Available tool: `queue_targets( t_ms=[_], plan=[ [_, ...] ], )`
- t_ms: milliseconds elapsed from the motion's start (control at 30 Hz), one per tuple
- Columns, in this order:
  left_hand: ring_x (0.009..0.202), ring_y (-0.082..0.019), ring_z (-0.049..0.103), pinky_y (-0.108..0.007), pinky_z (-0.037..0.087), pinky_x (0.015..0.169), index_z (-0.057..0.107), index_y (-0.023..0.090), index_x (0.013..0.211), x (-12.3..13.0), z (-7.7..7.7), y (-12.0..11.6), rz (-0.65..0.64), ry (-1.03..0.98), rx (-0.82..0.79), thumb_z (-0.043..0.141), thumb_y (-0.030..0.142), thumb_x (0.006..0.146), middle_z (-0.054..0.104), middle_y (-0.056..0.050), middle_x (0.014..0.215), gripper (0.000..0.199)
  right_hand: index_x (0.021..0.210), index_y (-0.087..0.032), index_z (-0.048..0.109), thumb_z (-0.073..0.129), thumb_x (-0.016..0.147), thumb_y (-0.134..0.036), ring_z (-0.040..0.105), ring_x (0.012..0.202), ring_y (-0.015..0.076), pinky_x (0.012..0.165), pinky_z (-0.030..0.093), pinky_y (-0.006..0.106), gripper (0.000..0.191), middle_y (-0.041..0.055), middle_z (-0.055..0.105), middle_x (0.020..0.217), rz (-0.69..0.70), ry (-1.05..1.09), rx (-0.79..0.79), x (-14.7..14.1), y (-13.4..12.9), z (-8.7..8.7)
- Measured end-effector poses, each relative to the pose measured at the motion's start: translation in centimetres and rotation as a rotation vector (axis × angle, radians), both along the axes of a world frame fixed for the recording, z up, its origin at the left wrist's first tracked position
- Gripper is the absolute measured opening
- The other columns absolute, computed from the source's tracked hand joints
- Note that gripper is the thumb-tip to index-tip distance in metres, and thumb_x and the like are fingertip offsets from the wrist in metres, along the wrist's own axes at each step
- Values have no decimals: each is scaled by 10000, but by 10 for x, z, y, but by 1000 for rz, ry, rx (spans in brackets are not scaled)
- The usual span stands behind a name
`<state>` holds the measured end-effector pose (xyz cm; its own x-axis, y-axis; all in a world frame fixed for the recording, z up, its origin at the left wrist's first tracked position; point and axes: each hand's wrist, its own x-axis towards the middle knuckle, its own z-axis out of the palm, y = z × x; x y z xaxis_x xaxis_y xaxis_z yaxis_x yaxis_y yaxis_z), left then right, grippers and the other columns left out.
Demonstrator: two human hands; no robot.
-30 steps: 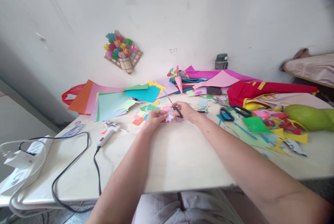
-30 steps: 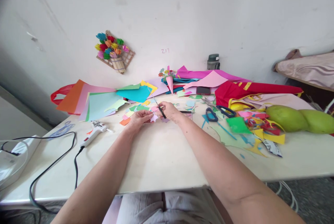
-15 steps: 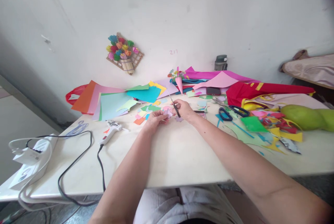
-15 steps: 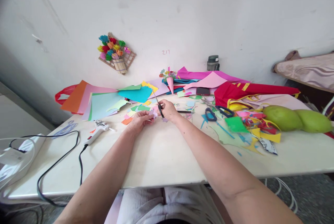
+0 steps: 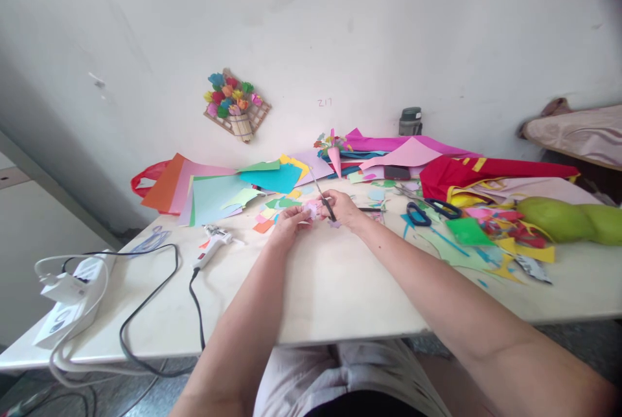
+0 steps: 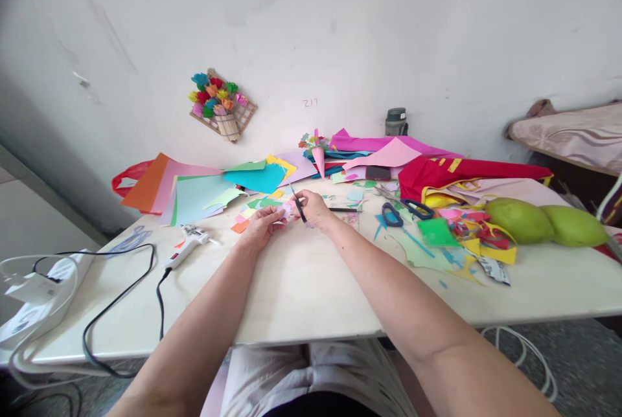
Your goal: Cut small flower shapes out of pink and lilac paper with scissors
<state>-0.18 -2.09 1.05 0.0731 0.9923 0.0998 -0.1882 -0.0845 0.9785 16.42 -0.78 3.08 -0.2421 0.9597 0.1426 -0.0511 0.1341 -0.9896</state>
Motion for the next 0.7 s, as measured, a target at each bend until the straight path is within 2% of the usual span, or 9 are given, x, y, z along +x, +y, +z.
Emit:
queue_targets(
  t_ms=[200,333,467,700],
  plan=[
    [609,-124,596,-249,495,590,623,156,664,-2,2,-1,-7,28,22,886,410,505,638,-3,651,399,830,-172,582,750,547,-146,572,456,106,461,432,204,329,-55,616,551,59,3,-13,6,3,1],
    [586,-119,584,-251,495,588,625,157,633,-2,4,-3,-35,34,18,891,386,480,629,3,619,383,865,-165,573,745,573,-164,541,423,99,433,405,196,339,-39,614,532,26,20,-10,17,8,5],
    [599,-130,596,-260,499,591,620,158,621,-1,4,-3,-72,47,6,887,367,485,640,-5,623,365,879,-163,577,775,559,-189,526,437,90,452,398,199,377,-43,611,535,14,40,21,23,12,7],
    [597,-137,593,-280,509,598,623,147,626,-2,0,0,-120,86,-6,878,335,497,634,-15,632,341,887,-150,597,797,534,-159,540,522,82,520,421,204,406,-29,635,640,107,31,34,20,11,6]
  ],
)
